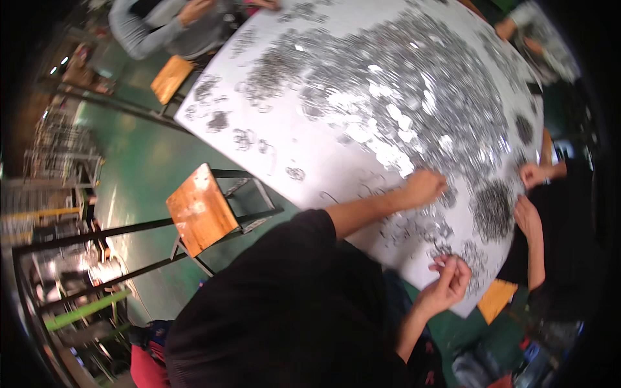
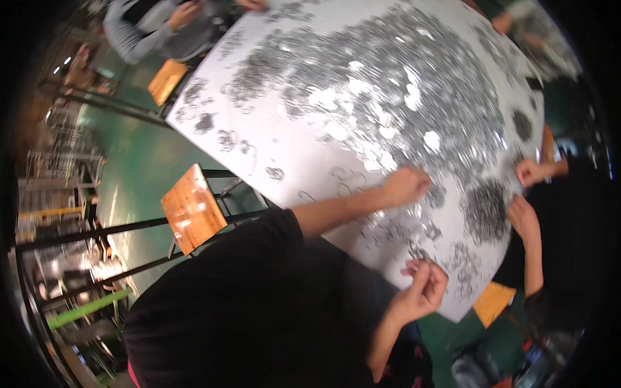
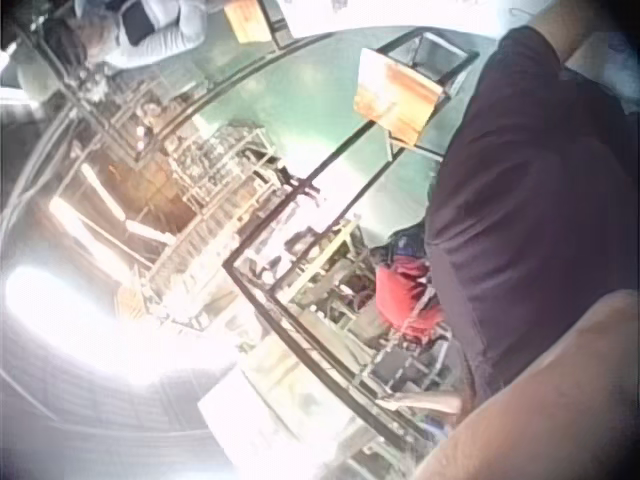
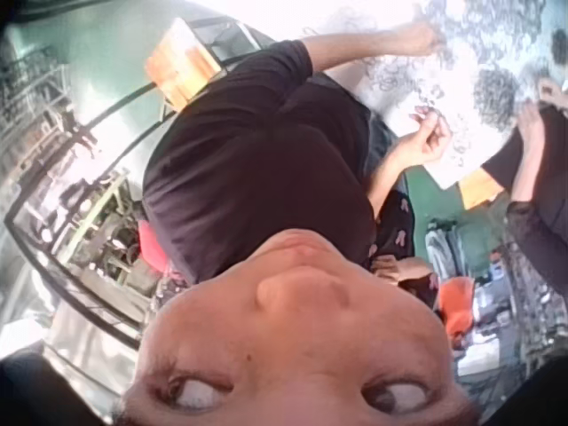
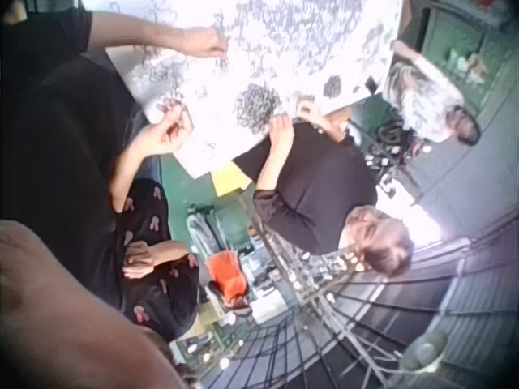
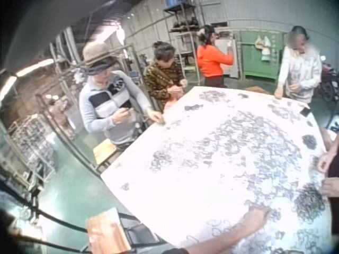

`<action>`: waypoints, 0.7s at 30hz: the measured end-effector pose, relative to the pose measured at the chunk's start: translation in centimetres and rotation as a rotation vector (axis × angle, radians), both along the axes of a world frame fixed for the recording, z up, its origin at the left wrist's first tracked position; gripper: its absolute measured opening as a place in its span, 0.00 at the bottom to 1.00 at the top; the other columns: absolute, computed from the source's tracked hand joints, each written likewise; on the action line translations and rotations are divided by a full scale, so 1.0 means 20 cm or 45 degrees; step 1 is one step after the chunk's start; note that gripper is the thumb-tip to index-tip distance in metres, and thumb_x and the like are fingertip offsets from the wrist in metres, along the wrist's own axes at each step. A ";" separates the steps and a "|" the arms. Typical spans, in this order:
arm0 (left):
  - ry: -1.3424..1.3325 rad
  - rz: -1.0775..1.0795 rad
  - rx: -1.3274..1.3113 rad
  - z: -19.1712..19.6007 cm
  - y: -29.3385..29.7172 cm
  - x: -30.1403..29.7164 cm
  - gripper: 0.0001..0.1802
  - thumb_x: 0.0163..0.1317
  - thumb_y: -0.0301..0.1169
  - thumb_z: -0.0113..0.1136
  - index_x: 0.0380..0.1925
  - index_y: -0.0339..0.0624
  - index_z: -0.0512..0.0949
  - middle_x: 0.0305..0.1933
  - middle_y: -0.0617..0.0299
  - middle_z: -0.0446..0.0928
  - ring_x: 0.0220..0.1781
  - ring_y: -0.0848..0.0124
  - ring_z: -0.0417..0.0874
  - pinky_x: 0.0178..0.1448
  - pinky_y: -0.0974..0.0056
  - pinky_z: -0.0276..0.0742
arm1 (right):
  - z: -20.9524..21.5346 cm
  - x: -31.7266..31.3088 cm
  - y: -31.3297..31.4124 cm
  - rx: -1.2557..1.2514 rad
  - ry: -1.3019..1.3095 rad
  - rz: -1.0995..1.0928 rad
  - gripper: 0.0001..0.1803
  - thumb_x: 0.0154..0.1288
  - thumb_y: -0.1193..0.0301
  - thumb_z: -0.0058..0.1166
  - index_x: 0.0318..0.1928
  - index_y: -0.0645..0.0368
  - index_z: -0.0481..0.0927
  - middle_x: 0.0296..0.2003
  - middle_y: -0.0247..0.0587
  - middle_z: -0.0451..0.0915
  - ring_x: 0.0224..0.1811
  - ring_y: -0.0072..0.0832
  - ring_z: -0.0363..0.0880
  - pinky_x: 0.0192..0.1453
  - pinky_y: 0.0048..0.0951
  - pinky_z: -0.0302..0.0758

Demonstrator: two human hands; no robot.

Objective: The person assembles small metal keychains by hand at a shared table with several coworkers. They pick up individual metal pieces, link them together, and occasionally lift the assembled chains to hang them on a nearby rack. The task is repetitive and performed one at a time.

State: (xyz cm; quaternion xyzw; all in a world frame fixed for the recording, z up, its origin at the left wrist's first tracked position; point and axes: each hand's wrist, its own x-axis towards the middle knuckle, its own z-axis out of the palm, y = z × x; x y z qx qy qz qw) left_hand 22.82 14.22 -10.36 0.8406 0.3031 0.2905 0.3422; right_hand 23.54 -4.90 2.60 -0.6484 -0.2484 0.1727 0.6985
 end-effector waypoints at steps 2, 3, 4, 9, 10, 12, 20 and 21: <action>-0.278 0.085 -0.400 0.06 -0.07 -0.04 0.07 0.55 0.30 0.59 0.28 0.37 0.79 0.27 0.52 0.80 0.30 0.59 0.82 0.37 0.58 0.78 | 0.02 -0.03 -0.01 0.013 -0.018 0.047 0.04 0.66 0.79 0.49 0.39 0.67 0.73 0.30 0.46 0.78 0.28 0.26 0.77 0.27 0.21 0.73; -0.354 0.065 -0.520 0.09 -0.09 -0.09 0.08 0.56 0.31 0.58 0.29 0.36 0.79 0.27 0.52 0.81 0.29 0.61 0.83 0.36 0.59 0.78 | 0.02 -0.04 0.00 0.012 -0.033 0.063 0.04 0.66 0.79 0.50 0.39 0.67 0.73 0.30 0.45 0.78 0.27 0.26 0.76 0.27 0.21 0.73; -0.447 0.037 -0.564 0.13 -0.12 -0.14 0.08 0.57 0.31 0.59 0.30 0.37 0.79 0.27 0.53 0.80 0.29 0.64 0.82 0.36 0.61 0.78 | 0.01 -0.06 0.01 0.009 -0.049 0.076 0.04 0.66 0.78 0.50 0.38 0.67 0.73 0.29 0.45 0.78 0.26 0.26 0.76 0.27 0.21 0.72; -0.669 -0.071 -0.862 0.43 -0.19 -0.43 0.10 0.54 0.27 0.65 0.34 0.36 0.76 0.29 0.60 0.80 0.32 0.73 0.81 0.37 0.67 0.77 | -0.01 -0.17 0.08 -0.021 -0.137 0.130 0.08 0.68 0.72 0.53 0.39 0.66 0.75 0.30 0.42 0.79 0.29 0.21 0.76 0.28 0.19 0.71; -0.684 -0.094 -0.856 0.50 -0.21 -0.48 0.10 0.53 0.26 0.66 0.34 0.36 0.76 0.29 0.60 0.80 0.32 0.74 0.80 0.36 0.68 0.76 | 0.00 -0.19 0.08 -0.011 -0.121 0.146 0.08 0.68 0.72 0.53 0.39 0.66 0.75 0.30 0.42 0.79 0.29 0.21 0.76 0.28 0.19 0.71; -0.758 -0.108 -0.791 0.63 -0.25 -0.59 0.10 0.55 0.28 0.65 0.35 0.37 0.77 0.27 0.61 0.80 0.29 0.75 0.80 0.33 0.68 0.76 | 0.00 -0.24 0.11 -0.016 -0.124 0.176 0.08 0.68 0.71 0.53 0.39 0.66 0.75 0.30 0.42 0.79 0.29 0.21 0.76 0.29 0.19 0.71; -0.715 0.100 -0.541 0.80 -0.32 -0.83 0.08 0.55 0.29 0.61 0.33 0.36 0.80 0.28 0.53 0.81 0.28 0.64 0.83 0.34 0.64 0.78 | 0.03 -0.40 0.19 -0.029 -0.242 0.205 0.10 0.67 0.71 0.54 0.39 0.68 0.76 0.33 0.45 0.79 0.32 0.23 0.77 0.31 0.22 0.76; -0.702 0.139 -0.461 0.81 -0.32 -0.85 0.08 0.55 0.28 0.60 0.34 0.35 0.80 0.29 0.52 0.81 0.29 0.61 0.84 0.35 0.61 0.78 | 0.04 -0.41 0.19 -0.035 -0.241 0.210 0.10 0.67 0.72 0.54 0.40 0.69 0.76 0.33 0.45 0.79 0.32 0.23 0.77 0.32 0.22 0.77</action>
